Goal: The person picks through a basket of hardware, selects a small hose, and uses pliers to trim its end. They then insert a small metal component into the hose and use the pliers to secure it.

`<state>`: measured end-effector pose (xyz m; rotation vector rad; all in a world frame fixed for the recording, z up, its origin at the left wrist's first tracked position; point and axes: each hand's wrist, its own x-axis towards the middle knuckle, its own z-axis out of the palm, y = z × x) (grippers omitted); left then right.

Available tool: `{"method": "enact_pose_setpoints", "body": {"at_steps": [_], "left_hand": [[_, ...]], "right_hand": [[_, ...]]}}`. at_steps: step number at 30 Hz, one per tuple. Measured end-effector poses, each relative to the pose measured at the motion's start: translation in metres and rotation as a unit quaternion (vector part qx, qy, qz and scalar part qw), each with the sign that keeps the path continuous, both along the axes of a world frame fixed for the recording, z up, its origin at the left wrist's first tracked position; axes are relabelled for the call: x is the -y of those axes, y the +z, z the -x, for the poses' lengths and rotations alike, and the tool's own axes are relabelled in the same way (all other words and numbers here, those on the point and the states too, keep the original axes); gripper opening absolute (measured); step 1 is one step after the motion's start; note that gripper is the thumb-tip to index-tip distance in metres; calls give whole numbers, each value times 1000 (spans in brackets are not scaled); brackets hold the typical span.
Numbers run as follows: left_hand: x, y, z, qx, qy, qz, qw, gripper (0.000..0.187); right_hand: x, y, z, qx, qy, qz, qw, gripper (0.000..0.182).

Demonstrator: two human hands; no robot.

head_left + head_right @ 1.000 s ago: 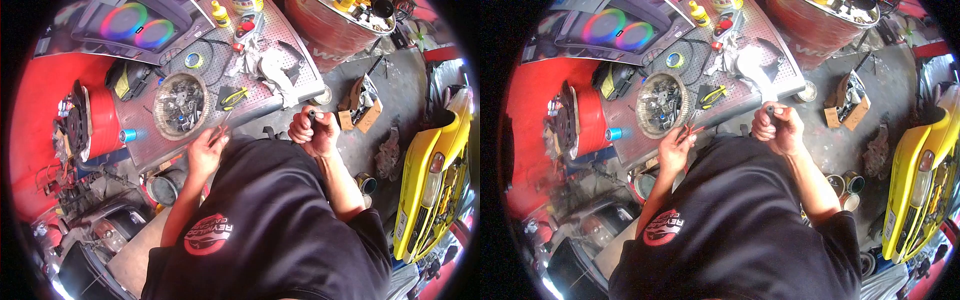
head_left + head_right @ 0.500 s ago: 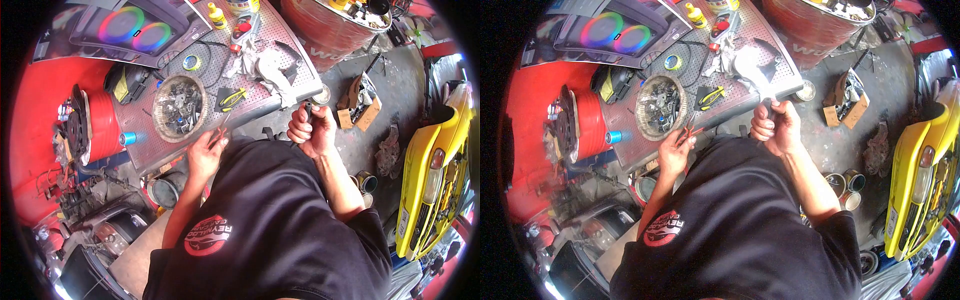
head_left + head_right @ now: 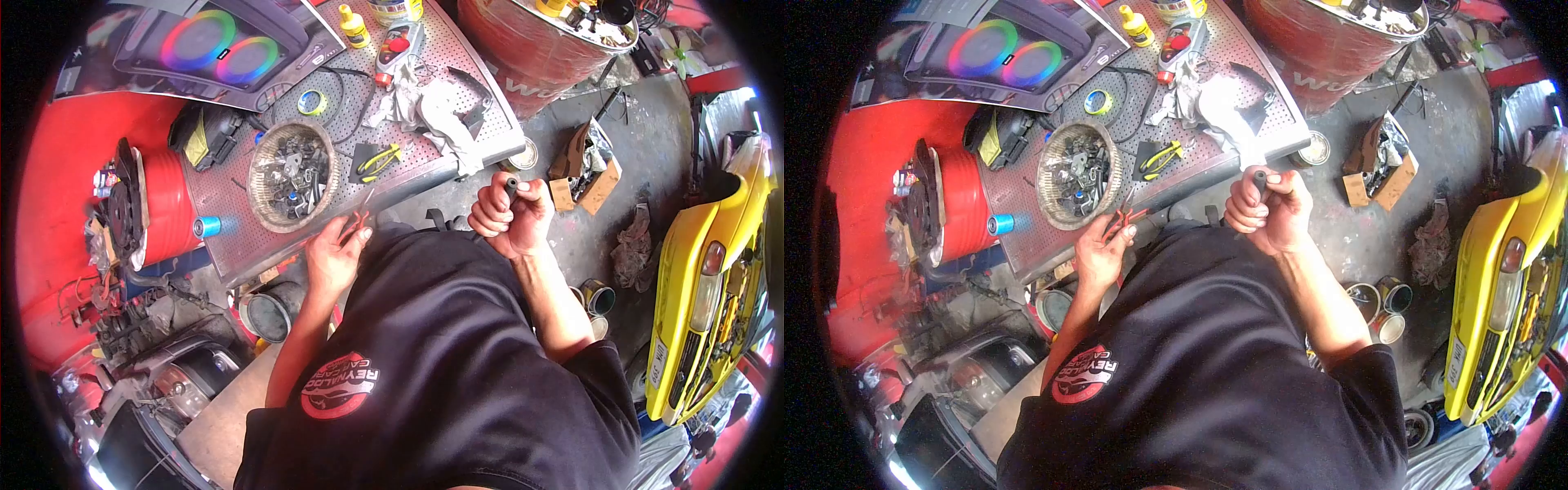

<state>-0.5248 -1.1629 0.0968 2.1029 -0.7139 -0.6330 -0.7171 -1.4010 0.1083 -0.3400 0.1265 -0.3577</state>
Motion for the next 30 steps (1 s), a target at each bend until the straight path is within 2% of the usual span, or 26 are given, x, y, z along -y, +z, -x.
{"method": "enact_pose_setpoints", "body": {"at_steps": [6,15,21,24,28,30], "left_hand": [[0,5,1,10,-3,-13,1000,28],[0,7,2,11,-1,-8,1000,26],[-1,2,2,-3,3,-4,1000,25],[-2,0,1,1,-2,-4,1000,26],[-2,-3,1,-9,-1,8,1000,27],[-1,-2,1,-10,-1,7,1000,28]], "right_hand": [[-1,0,0,42,15,54,998,36],[-1,2,2,39,13,108,993,34],[-4,0,3,38,-31,151,987,33],[-9,3,5,-87,-140,252,954,31],[-11,25,-4,-151,-224,422,866,27],[-10,26,-4,-132,-226,418,870,23]]}}
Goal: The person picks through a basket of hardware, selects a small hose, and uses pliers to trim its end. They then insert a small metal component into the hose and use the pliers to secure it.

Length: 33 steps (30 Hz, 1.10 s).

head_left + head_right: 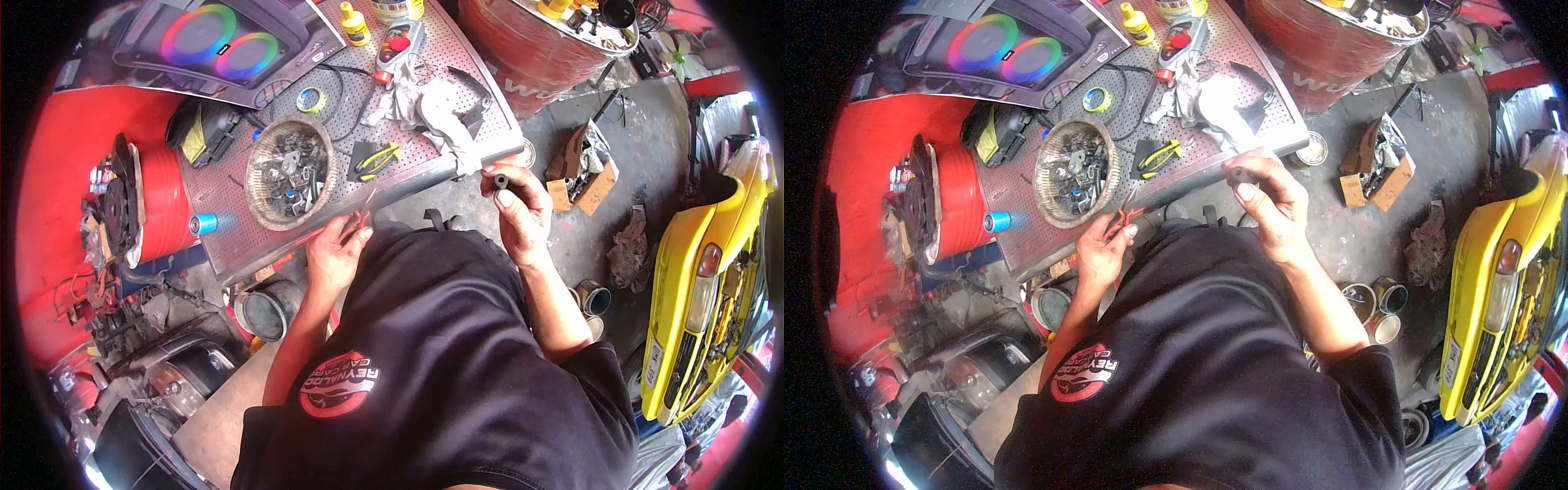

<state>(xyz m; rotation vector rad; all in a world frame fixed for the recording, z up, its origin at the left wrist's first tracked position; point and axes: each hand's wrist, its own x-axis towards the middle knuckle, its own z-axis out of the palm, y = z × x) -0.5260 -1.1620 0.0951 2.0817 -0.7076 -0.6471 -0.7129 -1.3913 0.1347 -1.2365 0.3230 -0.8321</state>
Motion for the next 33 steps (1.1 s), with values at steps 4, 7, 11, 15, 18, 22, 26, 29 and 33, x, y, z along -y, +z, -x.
{"method": "enact_pose_setpoints", "body": {"at_steps": [4,7,11,15,18,22,26,29,33], "left_hand": [[-1,-5,-1,4,1,16,1000,26],[-1,-5,-1,9,-2,13,1000,24],[3,1,-1,11,6,-14,1000,23],[2,2,-2,1,12,-42,999,27],[1,-2,-3,26,-3,-23,999,24],[1,-3,-3,28,-7,-11,1000,25],[1,-4,-3,27,-8,-4,1000,25],[2,0,-3,37,-12,-12,999,26],[0,-3,-4,42,-13,-15,999,25]], "right_hand": [[1,-5,-3,14,-25,22,999,24],[1,-8,-3,18,-32,28,999,27],[-1,-7,-6,19,-39,35,998,28],[-1,-9,-7,15,-44,46,998,27],[-1,-10,-7,10,-43,53,998,27],[-1,-11,-8,5,-38,56,998,27],[0,-12,-8,-2,-37,60,998,27],[1,-11,-8,-7,-33,60,998,27],[1,-12,-9,-16,-32,68,997,27]]}}
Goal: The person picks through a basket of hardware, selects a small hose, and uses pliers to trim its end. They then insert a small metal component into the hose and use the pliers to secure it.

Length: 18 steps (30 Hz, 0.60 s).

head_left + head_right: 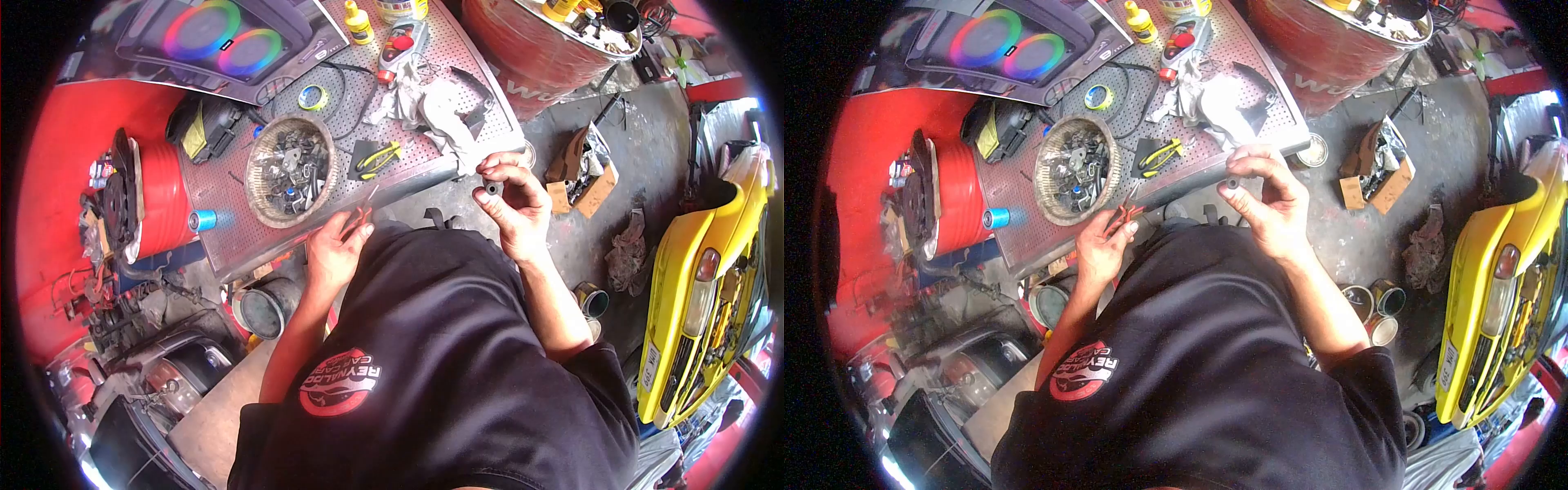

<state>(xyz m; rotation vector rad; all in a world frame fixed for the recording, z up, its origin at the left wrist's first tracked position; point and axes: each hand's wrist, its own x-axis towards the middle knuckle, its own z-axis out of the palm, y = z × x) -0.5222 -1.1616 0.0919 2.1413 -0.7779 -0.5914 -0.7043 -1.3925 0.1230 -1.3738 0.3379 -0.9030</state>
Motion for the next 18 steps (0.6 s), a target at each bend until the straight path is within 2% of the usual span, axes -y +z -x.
{"method": "enact_pose_setpoints", "body": {"at_steps": [13,16,18], "left_hand": [[4,-1,6,2,-2,-2,1000,25],[11,-10,18,-122,36,86,988,30],[9,-22,19,-107,12,58,993,35]], "right_hand": [[3,-9,7,-10,4,-16,1000,28],[6,-8,18,-43,-3,-13,999,28],[6,-8,20,-48,15,-29,998,28]]}}
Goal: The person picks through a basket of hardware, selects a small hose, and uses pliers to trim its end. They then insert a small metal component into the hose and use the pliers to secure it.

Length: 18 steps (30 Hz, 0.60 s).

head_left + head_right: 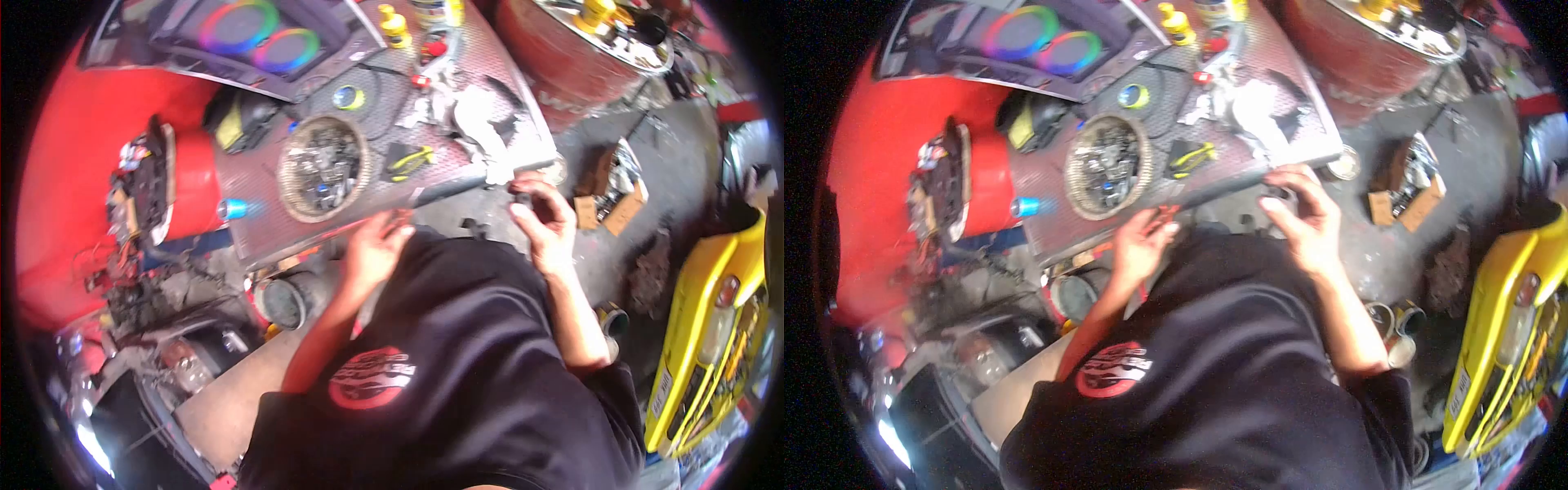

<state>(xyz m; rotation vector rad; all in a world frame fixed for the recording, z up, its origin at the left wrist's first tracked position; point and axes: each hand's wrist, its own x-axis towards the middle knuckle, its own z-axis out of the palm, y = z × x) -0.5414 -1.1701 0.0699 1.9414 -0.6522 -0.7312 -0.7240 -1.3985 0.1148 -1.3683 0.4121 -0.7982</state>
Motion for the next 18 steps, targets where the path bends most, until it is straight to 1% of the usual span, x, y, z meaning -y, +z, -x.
{"method": "enact_pose_setpoints", "body": {"at_steps": [1,2,3,5,7,8,9,10,11,12,13,14,15,16,17,18], "left_hand": [[3,-2,1,-14,-6,6,1000,35],[10,6,7,-111,46,16,993,29],[22,15,9,-119,47,-47,991,25],[19,-21,11,-150,27,-5,988,22],[26,-37,14,-200,16,-1,980,28],[40,-20,15,-149,-32,-63,986,29],[47,-27,14,-151,-37,-65,986,25],[53,-31,8,-167,-60,-69,982,26],[50,-55,-3,-164,-79,-48,982,27],[46,-95,-28,-248,-79,-8,965,29],[58,-94,-43,-229,-113,-68,964,29],[62,-107,-63,-150,-159,-124,968,31],[71,-112,-88,29,-275,-142,950,35],[77,-107,-98,145,-341,-96,924,38],[90,-115,-119,184,-382,-130,896,37],[112,-134,-144,225,-417,-163,865,36]], "right_hand": [[-1,-4,2,3,11,-17,1000,25],[-5,-5,4,4,26,-73,997,23],[-8,-5,8,-1,37,-124,992,22],[-14,-17,23,-91,43,-153,983,30],[-17,-5,33,-167,79,-256,949,34],[-21,-7,32,-162,72,-236,956,35],[-21,3,32,-231,66,-146,960,37],[-28,-2,32,-215,50,-154,963,40],[-38,-25,32,-212,17,-35,976,43],[-41,-1,36,-210,21,-102,972,45],[-54,-13,30,-196,-16,-51,979,45],[-61,-15,25,-175,-54,-59,981,45],[-77,-14,18,-139,-81,-69,985,45],[-99,-12,15,-132,-128,-84,979,44],[-110,-17,8,-121,-168,-90,974,42],[-108,-25,3,-109,-202,-97,968,41]]}}
